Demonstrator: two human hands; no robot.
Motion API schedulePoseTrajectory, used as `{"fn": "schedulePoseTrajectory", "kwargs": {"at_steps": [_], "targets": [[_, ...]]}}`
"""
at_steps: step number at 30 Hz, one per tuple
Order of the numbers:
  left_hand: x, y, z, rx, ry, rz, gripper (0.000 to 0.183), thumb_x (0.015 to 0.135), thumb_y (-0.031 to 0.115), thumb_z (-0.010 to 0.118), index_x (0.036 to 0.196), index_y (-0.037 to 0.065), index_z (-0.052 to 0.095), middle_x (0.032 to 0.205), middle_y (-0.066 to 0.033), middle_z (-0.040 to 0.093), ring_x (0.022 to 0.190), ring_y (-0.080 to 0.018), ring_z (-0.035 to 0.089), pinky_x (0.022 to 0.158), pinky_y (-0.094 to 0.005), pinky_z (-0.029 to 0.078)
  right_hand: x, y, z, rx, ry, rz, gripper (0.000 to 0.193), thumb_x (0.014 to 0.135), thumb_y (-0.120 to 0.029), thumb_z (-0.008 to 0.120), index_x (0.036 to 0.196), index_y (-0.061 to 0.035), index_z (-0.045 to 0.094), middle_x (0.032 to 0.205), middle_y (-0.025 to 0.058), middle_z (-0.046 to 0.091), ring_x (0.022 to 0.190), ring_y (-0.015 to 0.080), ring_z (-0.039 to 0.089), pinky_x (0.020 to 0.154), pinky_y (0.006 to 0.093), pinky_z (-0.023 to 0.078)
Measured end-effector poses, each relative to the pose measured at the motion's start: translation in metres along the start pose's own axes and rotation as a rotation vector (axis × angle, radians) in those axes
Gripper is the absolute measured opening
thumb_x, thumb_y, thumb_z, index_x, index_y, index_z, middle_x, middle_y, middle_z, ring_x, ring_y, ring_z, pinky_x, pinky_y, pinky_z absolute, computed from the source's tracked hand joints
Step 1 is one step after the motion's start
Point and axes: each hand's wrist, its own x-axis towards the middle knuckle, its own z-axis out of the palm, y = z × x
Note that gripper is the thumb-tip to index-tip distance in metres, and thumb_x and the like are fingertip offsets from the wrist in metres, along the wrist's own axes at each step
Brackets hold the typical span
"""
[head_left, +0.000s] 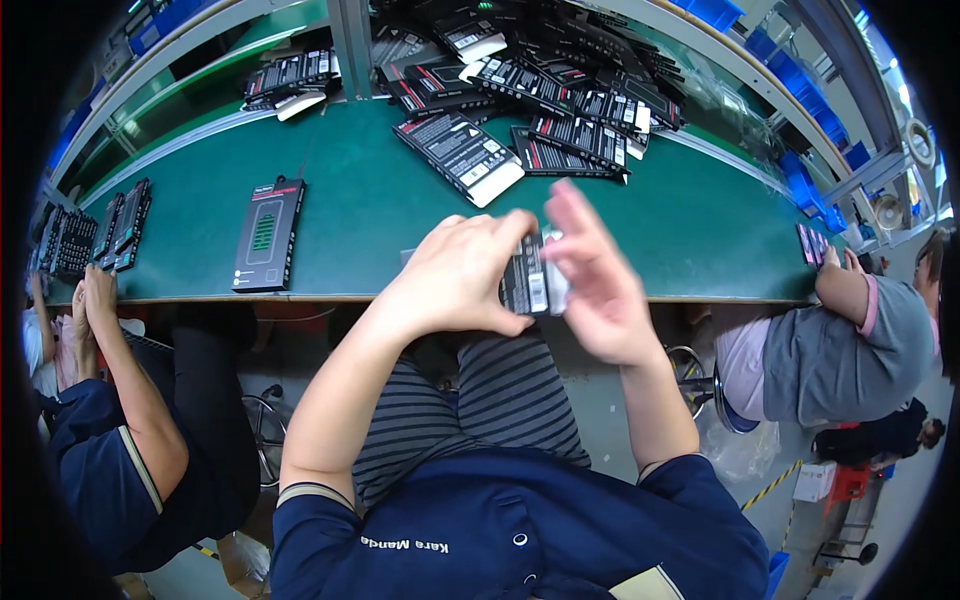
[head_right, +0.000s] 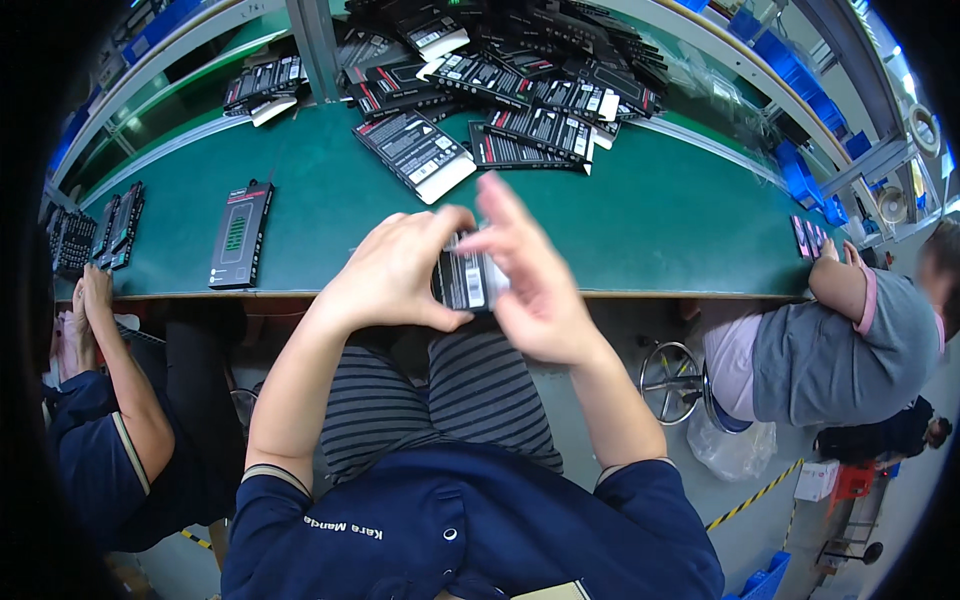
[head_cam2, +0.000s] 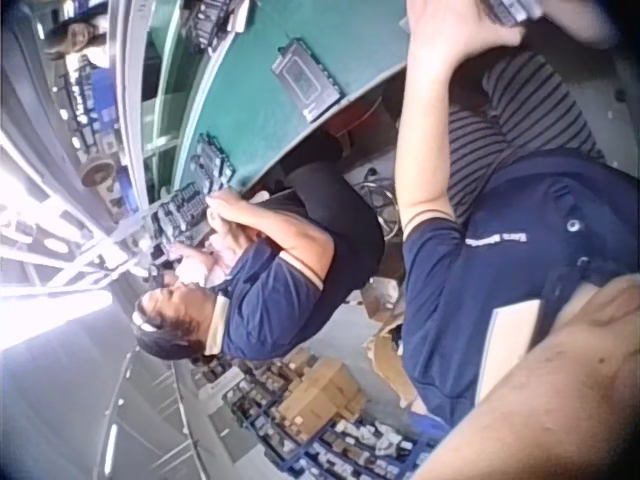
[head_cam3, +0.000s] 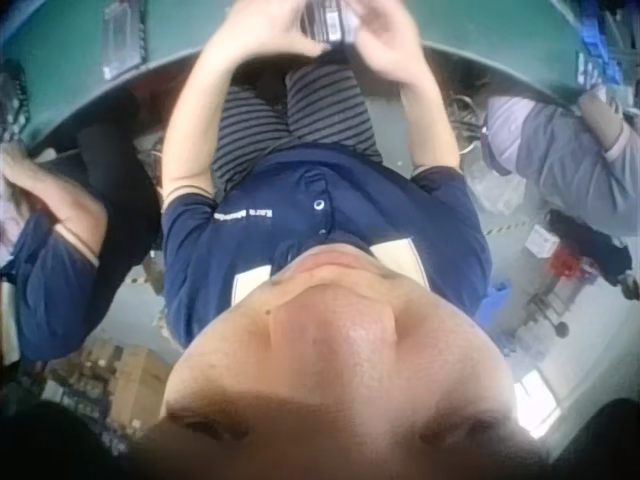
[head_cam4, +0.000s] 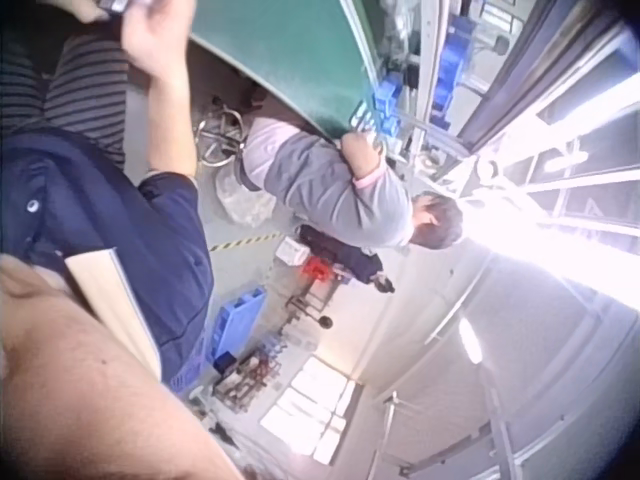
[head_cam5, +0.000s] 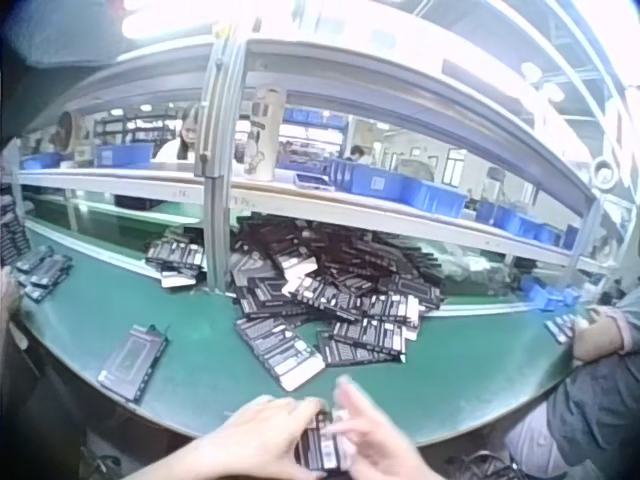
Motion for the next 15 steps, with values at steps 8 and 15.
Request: {"fn": "schedulePoseTrajectory", "kwargs": {"at_steps": [8, 15], "targets": [[0.002, 0.001, 0.043, -0.366, 1.109, 0.215, 0.085, 0.06, 0.022, 0.097, 0.122, 0.008, 0.04, 0.107, -0.0147, 0.061, 0.098, -0.0213, 0.064, 0.084, -0.0338, 0.053, 0.045, -0.024, 0.039, 0.734, 0.3, 0.325, 0.032, 0.095, -0.005, 0.052, 0.124, 0.0076, 0.06, 0.117, 0.0138, 0.067, 0.109, 0.0186, 0.062, 0.098, 0.0309, 0.047], [-0.014, 0.016, 0.018, -1.201, 0.897, 0.298, 0.025, 0.097, -0.004, 0.057, 0.112, 0.006, 0.039, 0.113, -0.0125, 0.06, 0.103, -0.0134, 0.058, 0.093, -0.0286, 0.048, 0.04, 0.002, 0.059, 0.139, 0.358, -0.227, 0.016, 0.095, 0.001, 0.06, 0.111, 0.0017, 0.064, 0.117, 0.0119, 0.062, 0.107, 0.0174, 0.059, 0.095, 0.0283, 0.046]]}}
